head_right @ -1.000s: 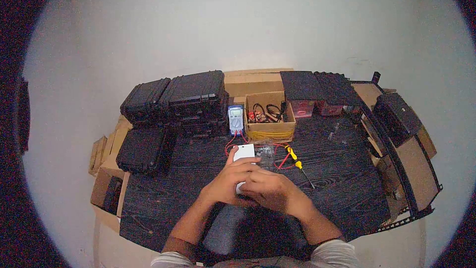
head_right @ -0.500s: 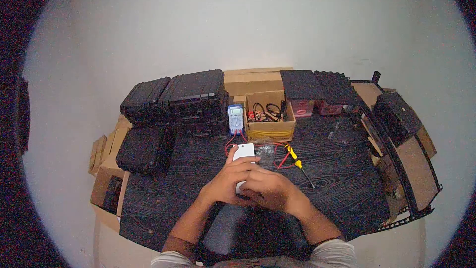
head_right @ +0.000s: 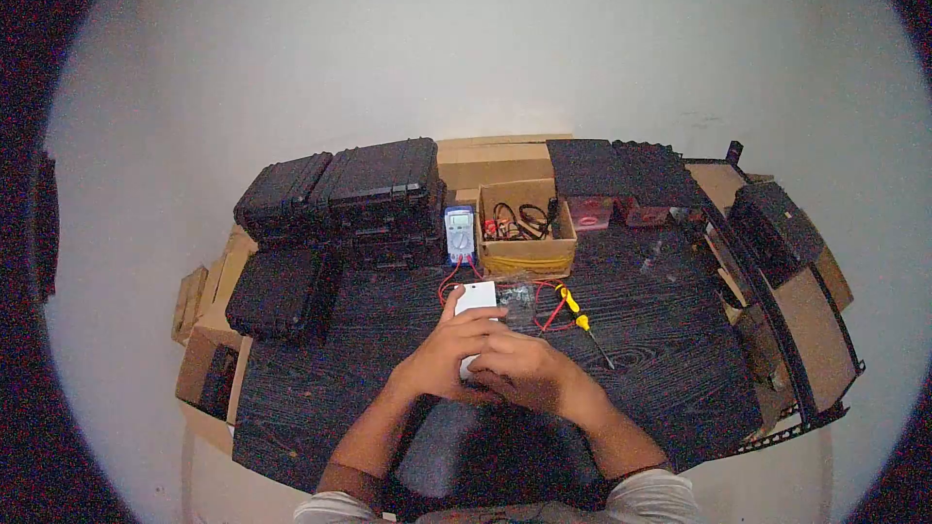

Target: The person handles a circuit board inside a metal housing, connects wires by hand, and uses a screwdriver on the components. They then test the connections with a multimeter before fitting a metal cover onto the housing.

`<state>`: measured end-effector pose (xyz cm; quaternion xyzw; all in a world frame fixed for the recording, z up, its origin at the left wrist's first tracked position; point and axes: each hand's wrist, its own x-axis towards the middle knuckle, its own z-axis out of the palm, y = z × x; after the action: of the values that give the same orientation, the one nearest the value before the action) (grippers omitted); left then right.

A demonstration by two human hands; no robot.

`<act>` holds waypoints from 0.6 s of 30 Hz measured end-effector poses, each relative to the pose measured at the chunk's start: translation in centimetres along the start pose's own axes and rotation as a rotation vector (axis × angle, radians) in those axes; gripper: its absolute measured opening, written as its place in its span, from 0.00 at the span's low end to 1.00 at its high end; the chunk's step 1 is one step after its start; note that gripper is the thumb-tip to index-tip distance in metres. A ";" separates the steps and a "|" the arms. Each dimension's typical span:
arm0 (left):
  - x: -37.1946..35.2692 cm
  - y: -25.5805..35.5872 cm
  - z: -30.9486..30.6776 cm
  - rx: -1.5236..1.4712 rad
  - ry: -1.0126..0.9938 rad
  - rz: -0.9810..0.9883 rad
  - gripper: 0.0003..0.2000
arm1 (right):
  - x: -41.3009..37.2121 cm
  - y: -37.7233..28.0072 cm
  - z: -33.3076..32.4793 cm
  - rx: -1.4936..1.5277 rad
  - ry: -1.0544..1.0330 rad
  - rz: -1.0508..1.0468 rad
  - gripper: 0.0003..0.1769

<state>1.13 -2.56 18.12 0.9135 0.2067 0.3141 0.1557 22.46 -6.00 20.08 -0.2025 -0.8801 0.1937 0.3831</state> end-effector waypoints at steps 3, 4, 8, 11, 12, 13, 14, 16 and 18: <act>0.1 0.1 0.0 0.002 -0.013 -0.018 0.35 | 0.1 -0.2 0.1 -0.044 0.004 -0.003 0.14; 0.1 0.1 0.0 0.011 -0.004 -0.004 0.35 | 0.2 -0.4 -0.2 -0.033 0.035 0.012 0.14; 0.4 0.8 -0.4 0.005 -0.010 -0.019 0.34 | 0.6 -0.5 -2.8 -0.091 0.199 0.166 0.17; 0.3 0.6 -0.3 0.005 -0.018 -0.027 0.32 | -0.1 0.5 -4.7 -0.081 0.354 0.301 0.13; 0.2 0.4 -0.1 0.012 -0.017 -0.021 0.32 | -0.1 1.2 -4.9 -0.079 0.405 0.302 0.12; 0.2 0.4 -0.1 0.011 -0.017 -0.018 0.32 | -0.1 1.9 -5.1 -0.077 0.456 0.301 0.11; 0.4 0.3 -0.3 0.014 -0.017 -0.012 0.32 | 0.0 2.5 -5.4 -0.106 0.450 0.349 0.10; 0.2 0.2 -0.4 0.007 -0.033 -0.010 0.33 | 0.1 4.4 -4.8 -0.189 0.421 0.406 0.10; 0.1 0.1 -0.2 -0.008 -0.041 -0.012 0.34 | 0.4 7.4 -3.9 -0.302 0.335 0.449 0.11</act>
<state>1.11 -2.54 18.40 0.9178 0.2077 0.2953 0.1652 26.74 1.17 19.10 -0.4755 -0.7570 0.1044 0.4358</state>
